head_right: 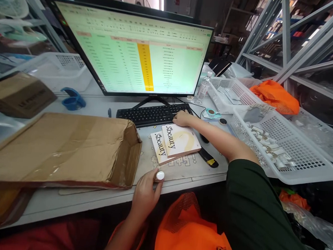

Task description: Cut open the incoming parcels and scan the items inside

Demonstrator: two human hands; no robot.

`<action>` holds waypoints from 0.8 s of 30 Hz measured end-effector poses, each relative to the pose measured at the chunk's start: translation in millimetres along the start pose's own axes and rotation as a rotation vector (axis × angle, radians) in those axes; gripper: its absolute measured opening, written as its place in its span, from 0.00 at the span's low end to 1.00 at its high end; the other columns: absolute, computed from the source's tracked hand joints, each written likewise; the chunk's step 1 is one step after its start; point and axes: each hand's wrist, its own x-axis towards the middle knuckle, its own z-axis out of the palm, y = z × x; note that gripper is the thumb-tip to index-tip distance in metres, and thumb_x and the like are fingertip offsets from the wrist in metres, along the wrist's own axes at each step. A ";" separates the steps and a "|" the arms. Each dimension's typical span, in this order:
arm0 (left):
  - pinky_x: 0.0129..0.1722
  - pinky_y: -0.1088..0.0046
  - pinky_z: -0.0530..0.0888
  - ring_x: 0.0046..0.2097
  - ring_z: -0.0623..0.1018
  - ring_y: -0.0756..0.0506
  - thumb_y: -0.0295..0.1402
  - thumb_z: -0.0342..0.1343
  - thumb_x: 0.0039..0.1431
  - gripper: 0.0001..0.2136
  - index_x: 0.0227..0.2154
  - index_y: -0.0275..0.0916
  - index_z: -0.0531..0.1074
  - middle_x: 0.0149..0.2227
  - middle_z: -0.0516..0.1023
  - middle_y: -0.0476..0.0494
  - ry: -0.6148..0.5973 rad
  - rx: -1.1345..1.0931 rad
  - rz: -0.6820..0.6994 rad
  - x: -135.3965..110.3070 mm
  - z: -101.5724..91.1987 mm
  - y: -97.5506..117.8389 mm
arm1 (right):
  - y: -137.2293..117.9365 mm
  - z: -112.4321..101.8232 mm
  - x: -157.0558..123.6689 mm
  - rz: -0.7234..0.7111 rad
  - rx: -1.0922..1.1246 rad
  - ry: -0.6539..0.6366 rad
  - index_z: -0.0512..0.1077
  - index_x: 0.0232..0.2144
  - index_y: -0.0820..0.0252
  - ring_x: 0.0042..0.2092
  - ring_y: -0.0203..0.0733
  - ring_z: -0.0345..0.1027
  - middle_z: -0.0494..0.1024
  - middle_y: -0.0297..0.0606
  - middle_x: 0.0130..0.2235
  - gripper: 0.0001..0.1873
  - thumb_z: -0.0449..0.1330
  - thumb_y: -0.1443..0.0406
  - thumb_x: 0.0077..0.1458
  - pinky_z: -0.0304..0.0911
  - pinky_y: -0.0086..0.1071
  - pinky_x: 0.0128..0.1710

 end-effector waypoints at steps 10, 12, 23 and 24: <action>0.45 0.63 0.81 0.45 0.85 0.39 0.34 0.50 0.78 0.14 0.59 0.34 0.69 0.45 0.85 0.35 0.005 -0.002 -0.025 -0.2 -2.0 1.9 | -2.8 3.3 -2.2 0.039 0.003 0.051 0.71 0.69 0.61 0.68 0.62 0.68 0.76 0.51 0.67 0.31 0.48 0.59 0.70 0.59 0.54 0.69; 0.45 0.62 0.82 0.46 0.85 0.39 0.34 0.51 0.77 0.14 0.60 0.35 0.69 0.46 0.85 0.35 0.005 -0.006 -0.027 -0.7 -1.8 2.0 | -2.1 3.8 -0.7 0.045 0.007 0.045 0.73 0.69 0.59 0.68 0.63 0.67 0.75 0.52 0.67 0.31 0.47 0.59 0.71 0.58 0.57 0.70; 0.46 0.63 0.82 0.46 0.85 0.40 0.34 0.51 0.77 0.13 0.59 0.35 0.69 0.46 0.84 0.35 0.004 -0.003 -0.037 -0.4 -3.2 3.5 | -1.4 7.3 6.1 0.057 0.041 0.043 0.82 0.59 0.54 0.78 0.70 0.43 0.61 0.47 0.76 0.27 0.48 0.59 0.70 0.35 0.81 0.72; 0.46 0.62 0.82 0.46 0.85 0.40 0.34 0.51 0.77 0.14 0.59 0.35 0.69 0.46 0.84 0.35 0.003 -0.004 -0.040 0.0 -3.1 3.7 | -1.6 5.1 6.1 0.052 0.048 0.049 0.82 0.58 0.54 0.77 0.71 0.45 0.63 0.47 0.75 0.26 0.49 0.60 0.70 0.36 0.82 0.71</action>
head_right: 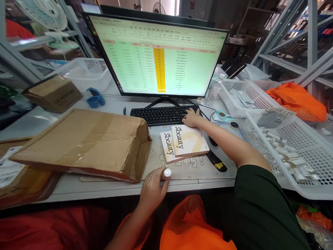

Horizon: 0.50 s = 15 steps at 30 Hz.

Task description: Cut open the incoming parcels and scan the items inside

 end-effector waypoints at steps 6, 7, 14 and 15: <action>0.45 0.63 0.81 0.44 0.85 0.40 0.34 0.52 0.77 0.13 0.58 0.36 0.70 0.45 0.84 0.37 -0.041 -0.007 -0.003 2.8 0.6 -1.3 | -11.0 -17.9 -41.9 -0.068 0.083 0.134 0.79 0.61 0.58 0.70 0.60 0.62 0.76 0.47 0.66 0.27 0.46 0.62 0.73 0.58 0.61 0.72; 0.45 0.63 0.81 0.44 0.85 0.40 0.34 0.52 0.77 0.13 0.58 0.36 0.70 0.45 0.84 0.36 -0.046 -0.012 0.004 2.7 0.9 -2.1 | -14.2 -18.5 -57.9 -0.090 0.103 0.163 0.77 0.63 0.57 0.69 0.56 0.64 0.76 0.46 0.66 0.27 0.45 0.61 0.73 0.60 0.55 0.71; 0.46 0.61 0.81 0.46 0.85 0.37 0.36 0.54 0.75 0.14 0.58 0.36 0.72 0.47 0.84 0.34 -0.082 -0.089 0.011 -0.3 5.4 -7.1 | -3.7 -16.2 -122.2 -0.132 0.238 0.157 0.79 0.61 0.61 0.66 0.51 0.70 0.79 0.45 0.64 0.24 0.54 0.68 0.67 0.62 0.39 0.70; 0.47 0.61 0.81 0.47 0.85 0.37 0.36 0.54 0.75 0.14 0.58 0.36 0.72 0.48 0.84 0.33 -0.087 -0.091 0.009 -0.3 5.6 -6.7 | 3.9 -19.2 -117.0 -0.052 0.256 0.133 0.78 0.62 0.62 0.68 0.50 0.69 0.78 0.46 0.65 0.26 0.53 0.71 0.66 0.61 0.39 0.70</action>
